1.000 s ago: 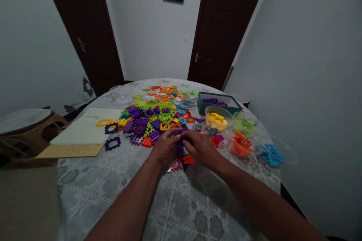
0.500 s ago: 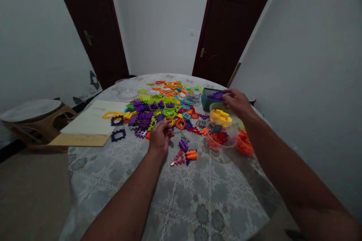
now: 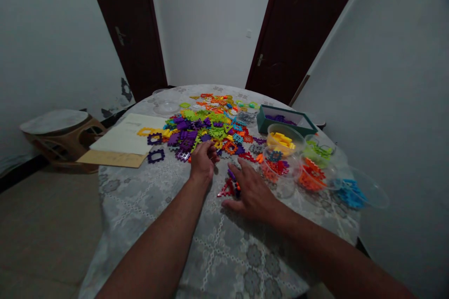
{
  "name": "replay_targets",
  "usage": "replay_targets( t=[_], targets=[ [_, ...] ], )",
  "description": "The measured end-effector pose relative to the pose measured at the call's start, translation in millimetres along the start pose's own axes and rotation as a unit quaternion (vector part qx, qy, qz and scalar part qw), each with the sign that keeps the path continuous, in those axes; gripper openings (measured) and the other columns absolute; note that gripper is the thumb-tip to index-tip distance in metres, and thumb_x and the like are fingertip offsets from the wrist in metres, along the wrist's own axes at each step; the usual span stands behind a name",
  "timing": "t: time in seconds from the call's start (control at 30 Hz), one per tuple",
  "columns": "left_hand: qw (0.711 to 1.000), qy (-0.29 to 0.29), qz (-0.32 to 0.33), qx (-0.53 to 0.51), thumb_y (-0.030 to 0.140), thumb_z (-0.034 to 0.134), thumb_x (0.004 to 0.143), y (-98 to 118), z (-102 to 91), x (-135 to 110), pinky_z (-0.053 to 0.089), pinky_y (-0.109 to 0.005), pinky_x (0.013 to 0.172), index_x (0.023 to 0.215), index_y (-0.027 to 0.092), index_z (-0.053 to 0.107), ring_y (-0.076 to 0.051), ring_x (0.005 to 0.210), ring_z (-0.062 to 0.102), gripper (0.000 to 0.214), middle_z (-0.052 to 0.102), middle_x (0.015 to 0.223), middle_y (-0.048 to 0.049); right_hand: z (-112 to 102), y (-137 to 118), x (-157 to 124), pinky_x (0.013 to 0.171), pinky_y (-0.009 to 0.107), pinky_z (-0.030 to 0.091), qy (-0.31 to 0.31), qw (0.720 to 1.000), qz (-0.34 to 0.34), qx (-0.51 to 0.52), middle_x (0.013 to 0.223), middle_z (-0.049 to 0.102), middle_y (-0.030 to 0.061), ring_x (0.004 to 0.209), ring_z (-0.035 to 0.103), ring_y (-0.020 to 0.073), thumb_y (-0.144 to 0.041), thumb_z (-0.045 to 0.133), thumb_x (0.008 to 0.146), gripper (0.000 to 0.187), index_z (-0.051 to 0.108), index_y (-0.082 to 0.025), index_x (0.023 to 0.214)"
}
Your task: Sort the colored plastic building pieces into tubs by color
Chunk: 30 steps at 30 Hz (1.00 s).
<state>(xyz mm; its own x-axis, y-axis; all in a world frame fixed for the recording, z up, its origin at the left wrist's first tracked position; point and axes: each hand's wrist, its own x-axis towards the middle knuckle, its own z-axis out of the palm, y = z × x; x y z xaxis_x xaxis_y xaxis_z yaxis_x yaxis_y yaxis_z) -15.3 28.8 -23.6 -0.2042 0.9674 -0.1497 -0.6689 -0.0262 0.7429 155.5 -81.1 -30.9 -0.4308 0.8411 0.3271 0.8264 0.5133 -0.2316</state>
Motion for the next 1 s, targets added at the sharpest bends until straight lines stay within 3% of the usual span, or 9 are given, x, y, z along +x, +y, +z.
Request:
replay_targets(
  t=[0.07, 0.13, 0.33, 0.47, 0.6, 0.7, 0.8, 0.87, 1.0],
  targets=[
    [1.000, 0.000, 0.002, 0.008, 0.037, 0.078, 0.066, -1, 0.7, 0, 0.041, -0.024, 0.044, 0.083, 0.017, 0.066, -0.010, 0.054, 0.052, 0.029, 0.058, 0.069, 0.0035, 14, 0, 4, 0.117, 0.065, 0.039, -0.007, 1.000, 0.015, -0.010, 0.168, 0.031, 0.0257, 0.152, 0.033, 0.0476, -0.069, 0.079, 0.080, 0.108, 0.034, -0.020, 0.164],
    [1.000, 0.000, 0.006, 0.018, 0.038, 0.077, 0.066, -2, 1.2, -1, 0.041, -0.023, 0.044, 0.082, 0.017, 0.066, -0.010, 0.055, 0.052, 0.029, 0.059, 0.070, 0.0030, 22, 4, 13, 0.116, 0.064, 0.039, -0.004, 1.000, 0.020, -0.017, 0.164, 0.038, 0.0250, 0.149, 0.037, 0.0466, -0.069, 0.076, 0.082, 0.099, 0.041, -0.021, 0.160],
    [0.999, 0.001, 0.007, 0.034, 0.040, 0.076, 0.067, -3, 0.3, -1, 0.042, -0.022, 0.045, 0.084, 0.017, 0.068, -0.011, 0.056, 0.053, 0.029, 0.058, 0.071, 0.0026, 33, 14, 35, 0.109, 0.051, 0.043, 0.053, 0.998, 0.028, -0.015, 0.140, 0.058, 0.0183, 0.129, 0.052, 0.0342, -0.045, 0.069, 0.095, 0.039, 0.066, -0.020, 0.124],
    [0.997, -0.011, -0.005, 0.070, 0.040, 0.074, 0.068, -5, -1.9, 0, 0.043, -0.022, 0.045, 0.085, 0.017, 0.068, -0.011, 0.056, 0.053, 0.029, 0.059, 0.072, 0.0015, 35, 22, 42, 0.093, 0.040, 0.045, 0.073, 0.997, 0.035, -0.010, 0.107, 0.065, 0.0107, 0.103, 0.056, 0.0272, -0.029, 0.066, 0.095, 0.011, 0.063, -0.020, 0.100],
    [0.979, -0.049, -0.004, 0.200, 0.039, 0.069, 0.075, -12, -4.6, 2, 0.048, -0.025, 0.051, 0.085, 0.019, 0.067, -0.015, 0.061, 0.058, 0.024, 0.063, 0.077, -0.0016, 39, 27, 42, 0.084, 0.037, 0.041, 0.096, 0.994, 0.047, -0.018, 0.095, 0.062, 0.0070, 0.092, 0.053, 0.0245, -0.025, 0.064, 0.095, 0.007, 0.058, -0.021, 0.093],
    [0.920, -0.109, 0.074, 0.370, 0.029, 0.064, 0.080, -17, -6.8, -2, 0.055, -0.034, 0.070, 0.092, 0.020, 0.070, -0.021, 0.079, 0.067, 0.016, 0.071, 0.089, -0.0066, 43, 30, 40, 0.082, 0.036, 0.039, 0.102, 0.994, 0.050, -0.008, 0.091, 0.061, 0.0057, 0.089, 0.053, 0.0232, -0.024, 0.061, 0.096, 0.007, 0.057, -0.021, 0.091],
    [0.815, -0.178, 0.180, 0.520, 0.015, 0.062, 0.081, -21, -9.2, -11, 0.051, -0.040, 0.095, 0.100, 0.022, 0.073, -0.027, 0.101, 0.069, 0.023, 0.075, 0.104, -0.0103, 44, 33, 39, 0.080, 0.035, 0.038, 0.100, 0.994, 0.043, 0.011, 0.087, 0.060, 0.0052, 0.086, 0.052, 0.0227, -0.025, 0.058, 0.097, 0.010, 0.056, -0.021, 0.087],
    [0.759, -0.213, 0.211, 0.579, 0.012, 0.062, 0.082, -23, -10.8, -16, 0.047, -0.041, 0.102, 0.105, 0.022, 0.074, -0.029, 0.110, 0.067, 0.028, 0.074, 0.111, -0.0117, 42, 34, 39, 0.080, 0.035, 0.039, 0.100, 0.994, 0.035, 0.031, 0.086, 0.060, 0.0052, 0.085, 0.052, 0.0226, -0.025, 0.057, 0.097, 0.011, 0.055, -0.021, 0.086],
    [0.716, -0.215, 0.208, 0.630, 0.016, 0.067, 0.084, -22, -14.1, -18, 0.046, -0.038, 0.101, 0.114, 0.024, 0.073, -0.030, 0.114, 0.065, 0.031, 0.072, 0.117, -0.0124, 38, 33, 39, 0.081, 0.035, 0.042, 0.111, 0.991, 0.035, 0.065, 0.089, 0.061, 0.0060, 0.088, 0.053, 0.0232, -0.023, 0.056, 0.094, 0.005, 0.057, -0.021, 0.089]
  ],
)
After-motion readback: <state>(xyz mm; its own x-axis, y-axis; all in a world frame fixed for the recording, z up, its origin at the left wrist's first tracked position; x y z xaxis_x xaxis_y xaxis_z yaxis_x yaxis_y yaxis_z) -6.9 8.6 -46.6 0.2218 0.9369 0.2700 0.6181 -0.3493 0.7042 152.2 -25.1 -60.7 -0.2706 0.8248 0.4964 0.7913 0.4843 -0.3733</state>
